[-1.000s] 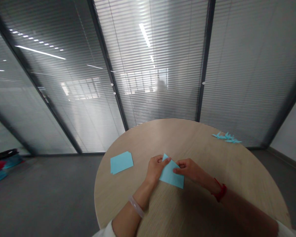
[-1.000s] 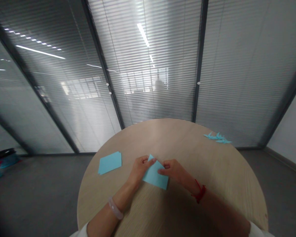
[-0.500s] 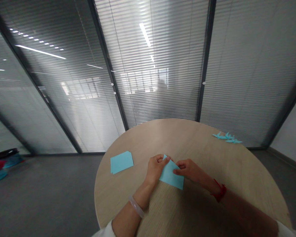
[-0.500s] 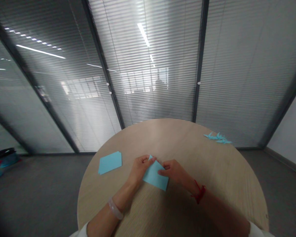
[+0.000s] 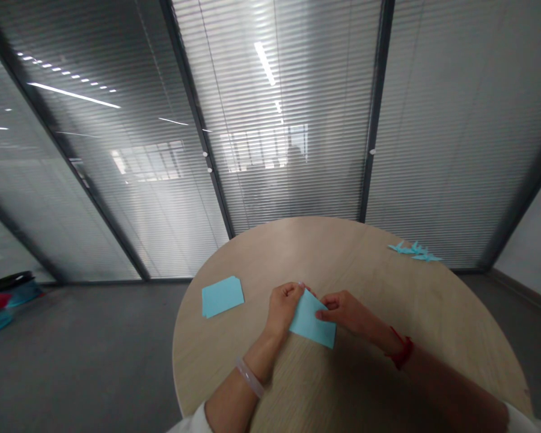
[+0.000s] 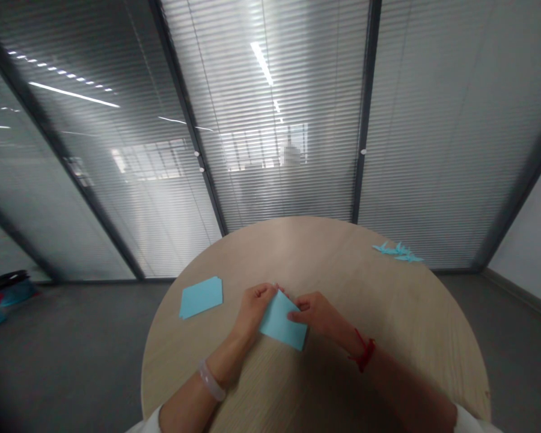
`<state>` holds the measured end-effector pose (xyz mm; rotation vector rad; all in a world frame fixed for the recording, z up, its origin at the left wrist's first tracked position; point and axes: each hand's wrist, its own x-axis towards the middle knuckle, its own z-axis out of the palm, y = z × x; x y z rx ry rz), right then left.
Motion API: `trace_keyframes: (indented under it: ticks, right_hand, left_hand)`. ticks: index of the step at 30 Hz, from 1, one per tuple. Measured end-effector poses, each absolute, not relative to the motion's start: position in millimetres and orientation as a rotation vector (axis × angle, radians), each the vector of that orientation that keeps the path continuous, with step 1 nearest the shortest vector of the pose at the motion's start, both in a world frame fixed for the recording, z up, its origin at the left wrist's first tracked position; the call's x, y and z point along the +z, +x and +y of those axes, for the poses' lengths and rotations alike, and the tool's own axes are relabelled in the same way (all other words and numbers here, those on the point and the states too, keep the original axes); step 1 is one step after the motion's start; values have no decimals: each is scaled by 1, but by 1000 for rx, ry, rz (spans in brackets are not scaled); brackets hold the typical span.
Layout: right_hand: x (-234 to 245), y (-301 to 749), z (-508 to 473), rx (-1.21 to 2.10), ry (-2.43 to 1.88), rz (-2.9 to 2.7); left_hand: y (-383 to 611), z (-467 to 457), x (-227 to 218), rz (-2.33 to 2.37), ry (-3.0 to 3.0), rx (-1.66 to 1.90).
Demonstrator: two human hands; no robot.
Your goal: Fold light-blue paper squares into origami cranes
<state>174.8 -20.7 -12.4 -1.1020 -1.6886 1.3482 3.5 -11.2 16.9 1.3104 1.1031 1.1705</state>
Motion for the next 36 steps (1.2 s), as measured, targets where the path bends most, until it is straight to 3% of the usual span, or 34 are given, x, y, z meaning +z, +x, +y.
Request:
trace_keyframes:
  ticks: [36]
  right_hand:
    - [-22, 181, -14, 1293, -1088, -1754]
  left_hand:
    - [1, -6, 10, 1102, 1416, 966]
